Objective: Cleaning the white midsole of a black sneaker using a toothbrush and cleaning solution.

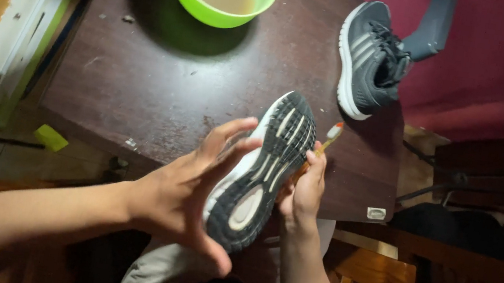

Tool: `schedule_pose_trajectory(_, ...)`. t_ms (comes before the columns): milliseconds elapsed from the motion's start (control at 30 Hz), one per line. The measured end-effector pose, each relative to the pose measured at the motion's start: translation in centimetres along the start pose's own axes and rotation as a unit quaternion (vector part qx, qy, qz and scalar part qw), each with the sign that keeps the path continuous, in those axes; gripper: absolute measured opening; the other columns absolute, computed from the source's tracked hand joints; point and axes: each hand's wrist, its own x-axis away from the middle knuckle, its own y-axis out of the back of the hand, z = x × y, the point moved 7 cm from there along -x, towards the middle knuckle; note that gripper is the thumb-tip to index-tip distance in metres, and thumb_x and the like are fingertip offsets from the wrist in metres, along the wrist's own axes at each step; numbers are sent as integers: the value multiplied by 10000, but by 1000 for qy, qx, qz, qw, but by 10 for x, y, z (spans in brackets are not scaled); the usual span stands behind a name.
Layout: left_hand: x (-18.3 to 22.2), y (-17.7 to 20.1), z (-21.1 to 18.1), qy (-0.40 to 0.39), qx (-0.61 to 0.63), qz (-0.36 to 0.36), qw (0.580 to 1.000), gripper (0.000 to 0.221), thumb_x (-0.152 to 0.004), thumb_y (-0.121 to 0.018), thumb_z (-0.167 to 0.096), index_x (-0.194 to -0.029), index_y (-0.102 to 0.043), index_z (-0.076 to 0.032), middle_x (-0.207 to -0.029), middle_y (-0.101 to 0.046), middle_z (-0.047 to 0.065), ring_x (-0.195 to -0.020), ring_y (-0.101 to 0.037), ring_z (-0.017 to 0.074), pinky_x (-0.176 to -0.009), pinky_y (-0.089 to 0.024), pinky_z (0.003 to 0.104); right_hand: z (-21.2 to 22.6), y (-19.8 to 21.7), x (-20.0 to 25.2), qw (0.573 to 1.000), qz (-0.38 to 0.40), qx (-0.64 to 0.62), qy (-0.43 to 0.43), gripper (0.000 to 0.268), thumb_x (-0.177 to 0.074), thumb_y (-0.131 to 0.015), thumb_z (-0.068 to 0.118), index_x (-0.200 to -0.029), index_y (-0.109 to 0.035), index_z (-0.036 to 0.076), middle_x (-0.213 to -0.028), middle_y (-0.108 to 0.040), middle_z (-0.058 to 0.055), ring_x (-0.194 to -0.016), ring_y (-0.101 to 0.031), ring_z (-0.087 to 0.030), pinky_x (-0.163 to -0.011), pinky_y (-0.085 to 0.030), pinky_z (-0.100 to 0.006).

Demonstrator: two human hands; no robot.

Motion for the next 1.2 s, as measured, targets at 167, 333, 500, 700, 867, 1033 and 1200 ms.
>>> schedule_pose_trajectory(167,25,-23,37,-29,-107,51,993,1284,-628,-793,-798,-1632,-141,-333,-1683,-170,277,-1574,-197,599,-1141,-237,824,-6,14,-22,996,-77,-21,-32,201,-913,-614,253,-1074,-618,132,-756,-592,-22,-377,-331,-66,-305,-238,-216)
schedule_pose_trajectory(333,28,-17,67,-70,-103,-114,986,1068,-718,-896,-446,-1597,-309,-296,-1529,-436,334,-1353,-525,540,-1073,-474,581,-1,11,-22,997,31,52,47,448,-1019,-567,296,-1413,-429,133,-919,-514,-76,-657,-493,-132,-367,-290,-141)
schedule_pose_trajectory(500,18,1,65,-26,-127,-143,981,1119,-607,-955,-249,-1524,-328,-105,-1539,-452,306,-1320,-569,488,-1052,-520,513,22,37,4,927,264,149,219,500,-1089,-353,350,-1461,-361,16,-668,-410,-10,-368,-391,-66,-277,-294,-124)
schedule_pose_trajectory(700,18,-2,62,-20,-128,-135,982,1076,-628,-945,-269,-1496,-315,-174,-1541,-451,302,-1294,-581,511,-1024,-546,527,46,30,47,716,266,515,389,624,-885,-436,-89,-1472,-566,79,-1203,-732,-191,-1002,-738,-279,-858,-600,-356)
schedule_pose_trajectory(867,12,-2,56,-29,-145,-142,979,964,-698,-896,-293,-1467,-335,-140,-1519,-474,307,-1266,-602,504,-999,-565,506,66,22,64,714,273,558,324,601,-908,-456,46,-1486,-552,181,-1112,-732,-138,-1017,-715,-262,-899,-572,-358)
schedule_pose_trajectory(1033,12,-4,53,-33,-139,-140,980,956,-706,-888,-266,-1481,-336,-160,-1518,-475,308,-1249,-608,509,-977,-580,491,86,2,66,716,217,609,266,595,-922,-455,74,-1510,-516,145,-1280,-694,-214,-1123,-689,-391,-951,-539,-475)
schedule_pose_trajectory(1200,14,-10,51,-41,-140,-130,981,988,-691,-901,-263,-1505,-342,-226,-1531,-469,290,-1233,-624,494,-949,-600,488,101,-4,43,652,160,652,352,616,-904,-479,43,-1492,-571,205,-868,-733,-241,-794,-716,-422,-697,-567,-516)
